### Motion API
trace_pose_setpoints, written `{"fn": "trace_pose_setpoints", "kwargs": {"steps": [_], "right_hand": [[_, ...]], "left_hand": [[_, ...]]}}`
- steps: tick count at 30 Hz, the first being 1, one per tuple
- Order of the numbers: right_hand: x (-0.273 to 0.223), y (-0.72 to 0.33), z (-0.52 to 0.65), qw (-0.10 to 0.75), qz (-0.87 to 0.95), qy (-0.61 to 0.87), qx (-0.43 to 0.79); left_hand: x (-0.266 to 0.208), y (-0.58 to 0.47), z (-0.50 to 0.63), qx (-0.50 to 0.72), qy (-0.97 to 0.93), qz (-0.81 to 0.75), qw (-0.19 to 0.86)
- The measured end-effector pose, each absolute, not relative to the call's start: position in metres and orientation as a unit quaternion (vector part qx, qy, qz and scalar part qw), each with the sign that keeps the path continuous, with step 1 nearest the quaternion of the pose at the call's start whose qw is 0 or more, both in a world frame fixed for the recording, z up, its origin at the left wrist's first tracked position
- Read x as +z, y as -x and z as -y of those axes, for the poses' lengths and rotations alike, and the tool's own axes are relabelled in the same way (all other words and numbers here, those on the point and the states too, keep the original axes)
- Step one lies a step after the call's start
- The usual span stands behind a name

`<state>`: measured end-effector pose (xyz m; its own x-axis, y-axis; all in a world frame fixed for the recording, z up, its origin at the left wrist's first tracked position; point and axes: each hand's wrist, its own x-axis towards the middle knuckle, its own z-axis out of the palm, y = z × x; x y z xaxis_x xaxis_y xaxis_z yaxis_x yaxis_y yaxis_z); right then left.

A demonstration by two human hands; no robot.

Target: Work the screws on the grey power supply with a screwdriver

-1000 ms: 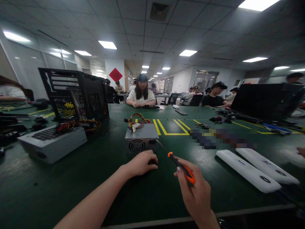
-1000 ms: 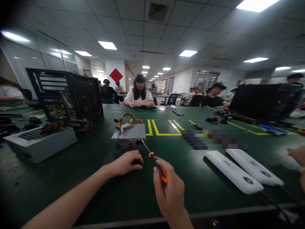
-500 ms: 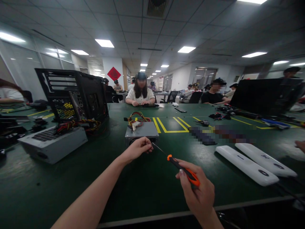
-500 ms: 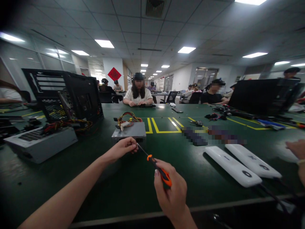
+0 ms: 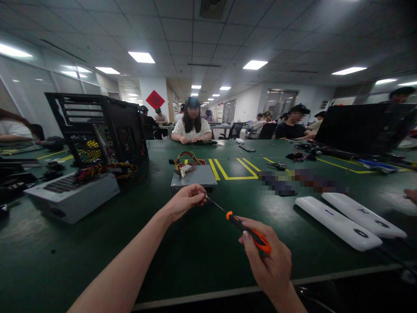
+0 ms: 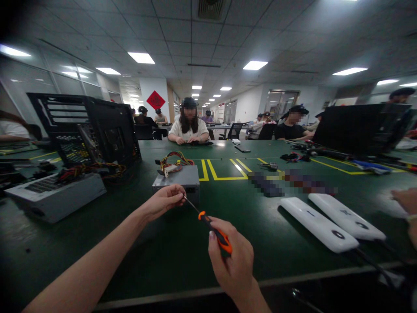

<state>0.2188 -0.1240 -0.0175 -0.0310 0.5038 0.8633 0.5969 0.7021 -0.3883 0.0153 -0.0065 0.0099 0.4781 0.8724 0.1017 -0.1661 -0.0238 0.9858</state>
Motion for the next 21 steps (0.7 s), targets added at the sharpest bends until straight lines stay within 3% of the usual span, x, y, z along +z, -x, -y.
{"fn": "trace_pose_setpoints", "kwargs": {"steps": [21], "right_hand": [[-0.0151,-0.2197,0.1264,0.566,0.729,0.381,-0.048]], "left_hand": [[0.0101,-0.0131,0.0069,0.406,-0.59,-0.298,0.631]]}}
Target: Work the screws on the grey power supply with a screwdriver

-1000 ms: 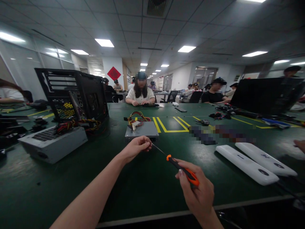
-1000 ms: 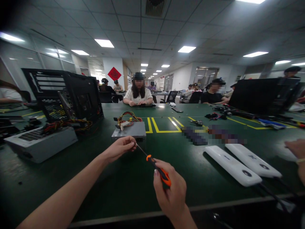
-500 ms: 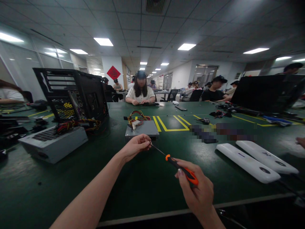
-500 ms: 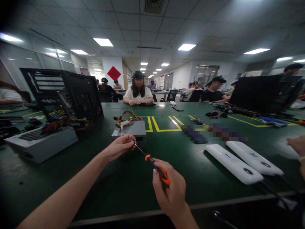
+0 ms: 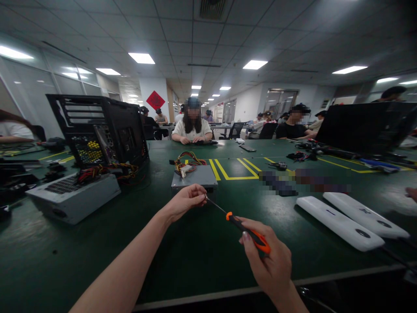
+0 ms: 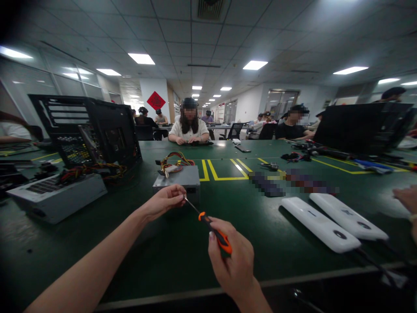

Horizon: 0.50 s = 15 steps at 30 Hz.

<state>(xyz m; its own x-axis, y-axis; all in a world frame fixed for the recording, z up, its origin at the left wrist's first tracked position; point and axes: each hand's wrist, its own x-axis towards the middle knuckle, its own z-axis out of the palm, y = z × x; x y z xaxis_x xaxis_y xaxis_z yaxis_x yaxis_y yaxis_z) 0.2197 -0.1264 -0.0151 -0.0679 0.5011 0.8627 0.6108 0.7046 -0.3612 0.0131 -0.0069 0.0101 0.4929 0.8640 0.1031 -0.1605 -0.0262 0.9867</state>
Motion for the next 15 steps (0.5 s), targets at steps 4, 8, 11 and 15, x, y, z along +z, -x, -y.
{"fn": "trace_pose_setpoints", "kwargs": {"steps": [4,8,11,15], "right_hand": [[-0.013,-0.2195,0.1248,0.549,0.754,0.352,-0.072],[-0.0117,-0.2198,0.1233,0.535,0.771,0.33,-0.1],[-0.0107,-0.2192,0.1236,0.537,0.769,0.331,-0.103],[-0.011,-0.2181,0.1255,0.547,0.756,0.348,-0.09]], "left_hand": [[0.0098,-0.0138,0.0064,0.4,-0.603,-0.309,0.617],[0.0095,-0.0141,0.0061,0.395,-0.623,-0.306,0.601],[0.0097,-0.0142,0.0065,0.403,-0.621,-0.296,0.603],[0.0099,-0.0131,0.0069,0.404,-0.602,-0.289,0.625]]}}
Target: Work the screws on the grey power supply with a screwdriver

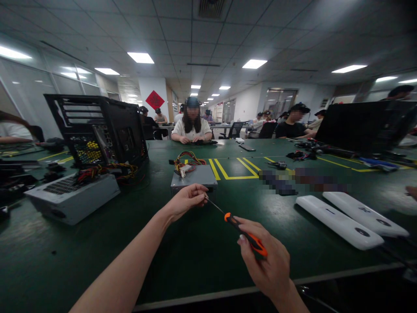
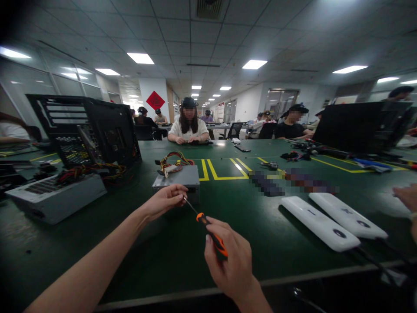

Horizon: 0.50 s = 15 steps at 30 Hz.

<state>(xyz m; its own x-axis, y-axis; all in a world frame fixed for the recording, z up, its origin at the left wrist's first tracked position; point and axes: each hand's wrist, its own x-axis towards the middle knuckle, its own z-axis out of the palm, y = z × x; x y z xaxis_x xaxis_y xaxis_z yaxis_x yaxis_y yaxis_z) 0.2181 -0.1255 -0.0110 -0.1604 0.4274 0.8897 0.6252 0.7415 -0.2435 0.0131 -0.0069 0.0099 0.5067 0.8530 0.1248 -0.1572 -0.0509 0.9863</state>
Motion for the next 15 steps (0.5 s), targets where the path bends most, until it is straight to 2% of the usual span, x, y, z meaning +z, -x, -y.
{"fn": "trace_pose_setpoints", "kwargs": {"steps": [15], "right_hand": [[-0.0153,-0.2182,0.1251,0.567,0.727,0.376,-0.093]], "left_hand": [[0.0089,-0.0119,0.005,0.382,-0.542,-0.313,0.679]]}}
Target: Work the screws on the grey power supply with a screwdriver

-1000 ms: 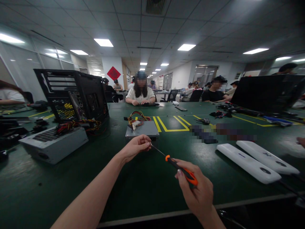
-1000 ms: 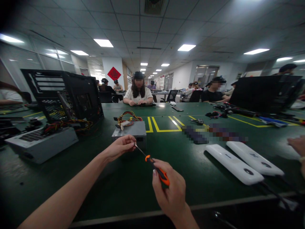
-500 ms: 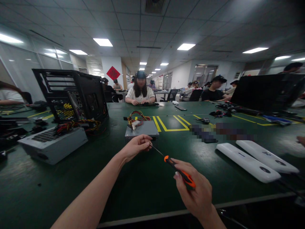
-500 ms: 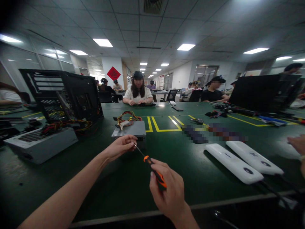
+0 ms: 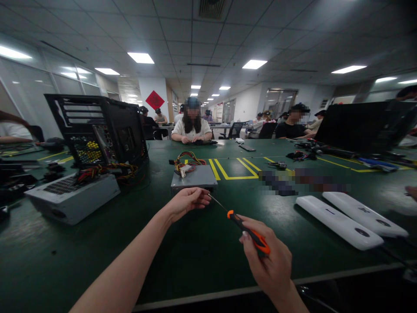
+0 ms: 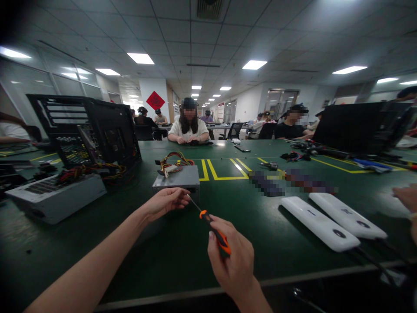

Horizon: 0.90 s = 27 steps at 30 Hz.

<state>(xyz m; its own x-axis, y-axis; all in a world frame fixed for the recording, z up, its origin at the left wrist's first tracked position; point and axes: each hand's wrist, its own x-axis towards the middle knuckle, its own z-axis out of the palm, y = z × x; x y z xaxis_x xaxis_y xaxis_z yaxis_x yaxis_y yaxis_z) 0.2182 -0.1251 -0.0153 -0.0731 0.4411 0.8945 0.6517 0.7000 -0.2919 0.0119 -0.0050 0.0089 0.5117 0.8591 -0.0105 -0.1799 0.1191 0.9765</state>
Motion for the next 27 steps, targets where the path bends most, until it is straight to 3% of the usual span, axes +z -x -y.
{"fn": "trace_pose_setpoints", "kwargs": {"steps": [9,18,27], "right_hand": [[-0.016,-0.218,0.124,0.57,0.718,0.389,-0.091],[-0.015,-0.218,0.124,0.564,0.712,0.405,-0.105],[-0.016,-0.217,0.12,0.534,0.701,0.454,-0.129]], "left_hand": [[0.007,-0.014,0.005,0.369,-0.585,-0.371,0.619],[0.009,-0.023,0.01,0.348,-0.594,-0.353,0.634],[0.005,-0.028,0.008,0.431,-0.552,-0.423,0.575]]}}
